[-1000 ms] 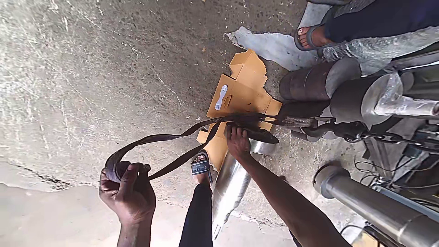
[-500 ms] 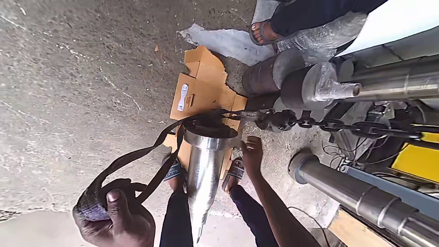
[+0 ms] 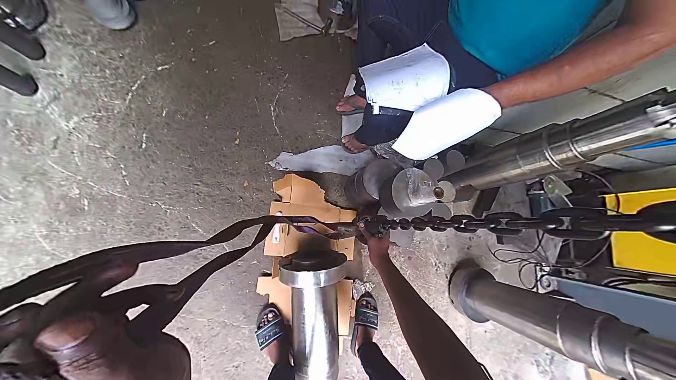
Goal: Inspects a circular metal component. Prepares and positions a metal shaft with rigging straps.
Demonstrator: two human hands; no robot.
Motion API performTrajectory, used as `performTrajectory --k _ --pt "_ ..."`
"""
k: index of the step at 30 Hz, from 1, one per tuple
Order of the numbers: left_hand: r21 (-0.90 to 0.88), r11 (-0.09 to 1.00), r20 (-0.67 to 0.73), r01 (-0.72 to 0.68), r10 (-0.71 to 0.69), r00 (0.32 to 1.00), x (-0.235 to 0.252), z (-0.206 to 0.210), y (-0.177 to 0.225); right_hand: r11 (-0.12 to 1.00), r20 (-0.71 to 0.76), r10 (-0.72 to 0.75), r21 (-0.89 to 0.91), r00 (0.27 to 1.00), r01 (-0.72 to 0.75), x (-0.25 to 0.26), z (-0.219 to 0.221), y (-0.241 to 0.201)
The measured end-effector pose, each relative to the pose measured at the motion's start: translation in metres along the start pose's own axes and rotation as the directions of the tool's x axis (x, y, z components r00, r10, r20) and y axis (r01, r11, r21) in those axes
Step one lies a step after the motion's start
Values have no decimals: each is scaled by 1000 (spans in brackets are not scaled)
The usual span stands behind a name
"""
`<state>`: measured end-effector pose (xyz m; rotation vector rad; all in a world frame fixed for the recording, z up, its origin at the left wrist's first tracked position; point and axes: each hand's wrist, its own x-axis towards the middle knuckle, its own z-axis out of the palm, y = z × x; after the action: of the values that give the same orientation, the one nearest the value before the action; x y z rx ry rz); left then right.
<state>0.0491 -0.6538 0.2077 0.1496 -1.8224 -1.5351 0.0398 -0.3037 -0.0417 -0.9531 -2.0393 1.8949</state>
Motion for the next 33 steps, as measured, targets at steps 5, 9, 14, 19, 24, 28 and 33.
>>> performTrajectory --k 5,9,14,19,24,28,33 --pt "306 940 375 -153 29 927 -66 -3 7 992 -16 41 124 999 -39 -20 -34 0" --pt "312 936 495 -163 -14 869 -148 7 14 972 -151 162 196 975 -131 -61 -71 -4" --pt "406 906 610 118 -365 704 -223 43 34 947 -118 308 135 944 -292 -131 -133 -1" --pt "612 768 791 186 -595 -145 -286 60 -21 873 -29 486 -23 873 -487 -212 -183 8" --pt "699 697 646 159 -520 -559 -314 38 -15 783 3 622 -17 783 -622 -261 -188 1" --pt "675 726 695 133 -566 -444 -342 2 -11 761 32 648 18 761 -648 -279 -182 -14" --pt "691 707 609 -150 -681 -407 -346 -5 2 739 -20 667 -103 745 -665 -284 -185 -8"
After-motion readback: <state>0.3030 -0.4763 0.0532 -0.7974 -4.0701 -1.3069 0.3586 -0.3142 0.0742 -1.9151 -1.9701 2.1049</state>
